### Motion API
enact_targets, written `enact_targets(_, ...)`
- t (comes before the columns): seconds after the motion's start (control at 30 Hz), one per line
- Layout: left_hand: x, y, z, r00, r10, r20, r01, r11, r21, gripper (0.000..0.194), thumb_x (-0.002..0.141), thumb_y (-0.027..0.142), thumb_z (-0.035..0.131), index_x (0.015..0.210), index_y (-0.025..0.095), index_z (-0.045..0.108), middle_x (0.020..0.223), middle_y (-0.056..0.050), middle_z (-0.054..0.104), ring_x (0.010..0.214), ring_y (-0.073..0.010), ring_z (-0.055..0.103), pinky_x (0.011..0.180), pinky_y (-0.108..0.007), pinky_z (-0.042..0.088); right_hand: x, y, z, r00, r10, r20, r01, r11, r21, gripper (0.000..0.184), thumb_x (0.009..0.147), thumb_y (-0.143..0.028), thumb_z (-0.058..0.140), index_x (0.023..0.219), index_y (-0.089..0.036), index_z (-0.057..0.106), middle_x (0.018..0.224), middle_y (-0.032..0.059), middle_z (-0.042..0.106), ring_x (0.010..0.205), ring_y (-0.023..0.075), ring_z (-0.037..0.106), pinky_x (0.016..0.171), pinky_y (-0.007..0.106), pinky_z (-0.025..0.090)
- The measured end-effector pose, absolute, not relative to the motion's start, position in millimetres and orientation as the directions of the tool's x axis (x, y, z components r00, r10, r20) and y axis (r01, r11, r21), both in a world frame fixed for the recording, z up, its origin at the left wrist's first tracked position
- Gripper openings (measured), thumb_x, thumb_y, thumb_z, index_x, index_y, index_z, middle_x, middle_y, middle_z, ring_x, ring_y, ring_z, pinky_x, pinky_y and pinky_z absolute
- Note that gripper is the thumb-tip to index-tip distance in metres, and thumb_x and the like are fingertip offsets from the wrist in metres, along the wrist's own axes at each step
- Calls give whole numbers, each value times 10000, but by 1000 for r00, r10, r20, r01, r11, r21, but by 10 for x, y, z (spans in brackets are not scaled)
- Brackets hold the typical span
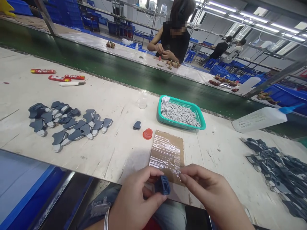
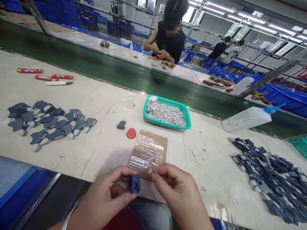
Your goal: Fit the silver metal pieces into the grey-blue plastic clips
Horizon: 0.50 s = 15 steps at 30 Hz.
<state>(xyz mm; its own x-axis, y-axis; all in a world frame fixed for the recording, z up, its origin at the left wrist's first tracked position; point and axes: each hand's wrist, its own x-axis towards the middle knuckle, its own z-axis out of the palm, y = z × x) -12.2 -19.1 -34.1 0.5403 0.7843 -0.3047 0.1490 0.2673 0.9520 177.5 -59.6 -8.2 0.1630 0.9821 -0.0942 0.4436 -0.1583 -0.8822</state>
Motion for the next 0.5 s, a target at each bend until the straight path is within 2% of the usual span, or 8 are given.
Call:
enact_targets(0.17, -131, -195, -304, 598, 758, -262, 76, 272, 959, 251, 764, 156, 628, 997, 249, 635, 958, 6, 681, 853, -160, 652, 714, -202, 540, 1618, -695, 82, 4, 1000, -9, 575, -9, -818, 111, 841, -276, 579, 856, -251, 686, 750, 10, 670, 653, 144, 633, 564, 207, 519)
enact_targets(0.37, -140, -200, -276, 599, 766, -236, 127, 200, 971, 286, 749, 119, 614, 999, 254, 641, 926, 26, 688, 744, -137, 659, 685, -205, 538, 1567, -717, 103, -113, 978, 177, 722, 204, -661, 182, 850, -162, 546, 962, -273, 638, 783, -15, 655, 682, 114, 624, 578, 183, 504)
enact_targets(0.5, -137, -211, -255, 596, 776, -207, 166, 133, 977, 320, 745, 113, 597, 1015, 280, 639, 946, 41, 684, 763, -132, 655, 696, -203, 532, 1561, -698, 116, -176, 949, 262, 764, 299, -572, 218, 841, -115, 538, 982, -258, 622, 809, -14, 659, 714, 101, 624, 606, 172, 507)
